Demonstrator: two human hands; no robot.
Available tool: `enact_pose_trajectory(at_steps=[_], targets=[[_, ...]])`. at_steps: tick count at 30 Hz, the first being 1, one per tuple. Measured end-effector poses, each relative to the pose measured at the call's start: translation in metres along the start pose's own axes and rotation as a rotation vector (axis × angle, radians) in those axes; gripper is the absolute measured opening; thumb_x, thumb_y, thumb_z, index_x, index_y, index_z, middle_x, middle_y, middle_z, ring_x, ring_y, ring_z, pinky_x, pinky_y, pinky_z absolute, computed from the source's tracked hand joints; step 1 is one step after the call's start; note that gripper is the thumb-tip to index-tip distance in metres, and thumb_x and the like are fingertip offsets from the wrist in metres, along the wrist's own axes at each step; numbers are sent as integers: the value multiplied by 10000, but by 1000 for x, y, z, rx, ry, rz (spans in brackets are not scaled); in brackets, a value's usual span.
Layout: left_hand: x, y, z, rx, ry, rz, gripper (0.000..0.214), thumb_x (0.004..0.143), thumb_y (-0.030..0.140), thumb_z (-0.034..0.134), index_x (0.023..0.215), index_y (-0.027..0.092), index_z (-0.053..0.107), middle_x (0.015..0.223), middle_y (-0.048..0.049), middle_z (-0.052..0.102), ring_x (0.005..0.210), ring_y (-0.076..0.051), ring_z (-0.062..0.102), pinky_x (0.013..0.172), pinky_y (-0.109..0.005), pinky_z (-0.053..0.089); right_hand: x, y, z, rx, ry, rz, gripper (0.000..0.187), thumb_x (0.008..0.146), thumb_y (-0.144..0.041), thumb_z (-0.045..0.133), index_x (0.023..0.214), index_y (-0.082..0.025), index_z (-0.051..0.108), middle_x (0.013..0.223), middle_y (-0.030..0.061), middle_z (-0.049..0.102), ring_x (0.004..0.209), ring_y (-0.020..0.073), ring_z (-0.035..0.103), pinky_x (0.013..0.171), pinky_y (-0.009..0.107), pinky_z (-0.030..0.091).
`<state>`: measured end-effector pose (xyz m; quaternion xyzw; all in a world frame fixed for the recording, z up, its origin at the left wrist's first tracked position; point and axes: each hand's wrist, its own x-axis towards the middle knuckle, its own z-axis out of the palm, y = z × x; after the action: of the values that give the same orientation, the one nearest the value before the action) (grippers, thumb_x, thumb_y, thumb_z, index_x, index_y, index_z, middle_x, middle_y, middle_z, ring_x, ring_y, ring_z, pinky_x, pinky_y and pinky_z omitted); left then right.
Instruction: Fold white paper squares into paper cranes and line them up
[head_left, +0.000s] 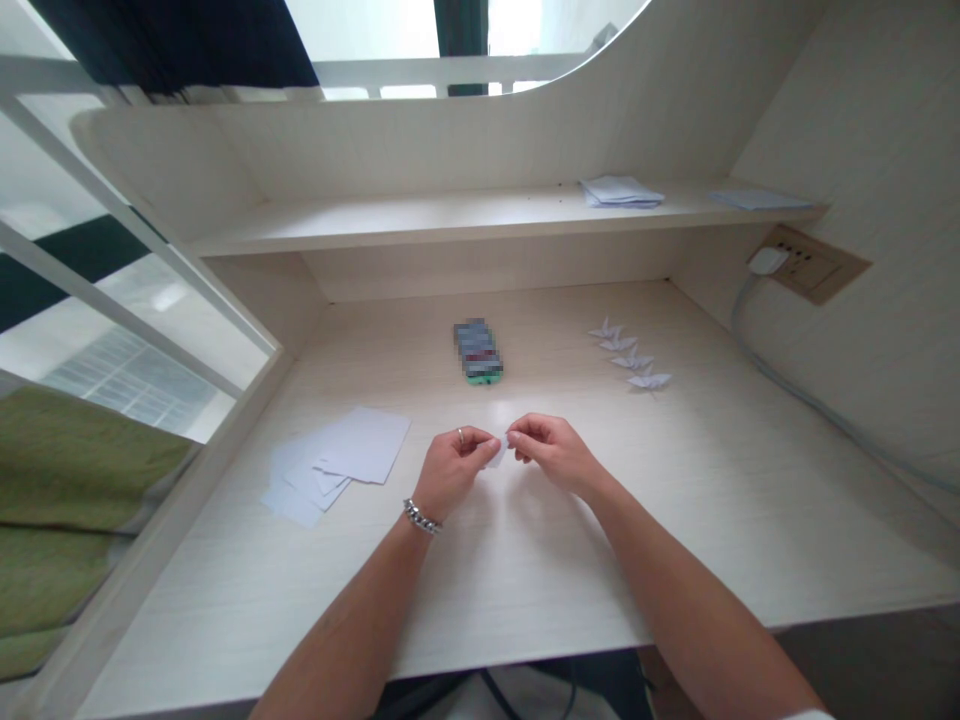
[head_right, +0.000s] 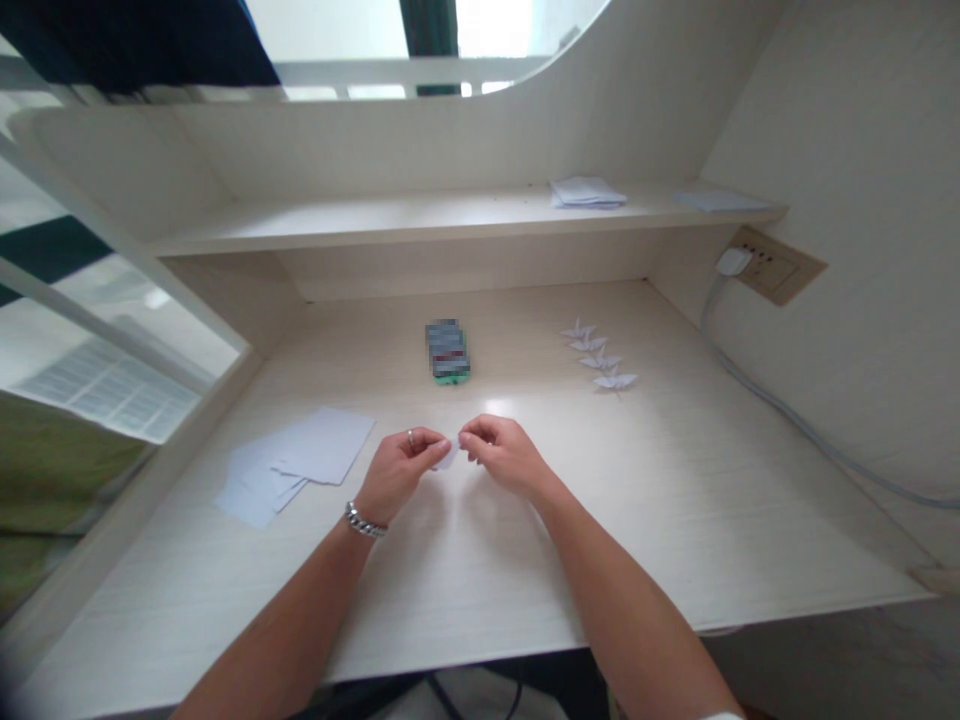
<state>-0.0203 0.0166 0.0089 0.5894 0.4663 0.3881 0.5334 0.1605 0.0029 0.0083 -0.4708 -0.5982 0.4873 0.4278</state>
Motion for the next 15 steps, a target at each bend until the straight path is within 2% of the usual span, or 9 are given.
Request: enact_pose_trajectory(at_steps=[3,7,12,15], targets=[[-1,1,-2,-29,-18,8,224,727,322,705,821,120,726,700,-49,687,622,-131,591,583,-238,467,2,5,1,90,47,38,187,801,-335,616,783,-154,656,648,6,610,594,129,549,573,255,433],[-3,2,-4,-22,-5,86,324,702,235,723,1010,136,709,781,-48,710,670,-136,625,632,-242,498,4,11,-1,150,78,80,222,809,-372,613,808,-156,658,674,17,632,613,133,574,573,254,446],[-4,1,2,124,32,137,237,746,221,677,966,153,731,836,-63,744,715,-161,670,653,-249,526,6,11,3,162,113,52,270,829,-412,590,809,-151,658,667,23,629,608,136,582,554,252,447],[-4,0,5,157,69,136,228,797,312,644,942,167,743,817,-59,750,693,-166,679,631,-253,540,5,9,8,151,177,32,331,832,-440,578,934,-137,664,691,28,628,603,140,579,546,260,458]])
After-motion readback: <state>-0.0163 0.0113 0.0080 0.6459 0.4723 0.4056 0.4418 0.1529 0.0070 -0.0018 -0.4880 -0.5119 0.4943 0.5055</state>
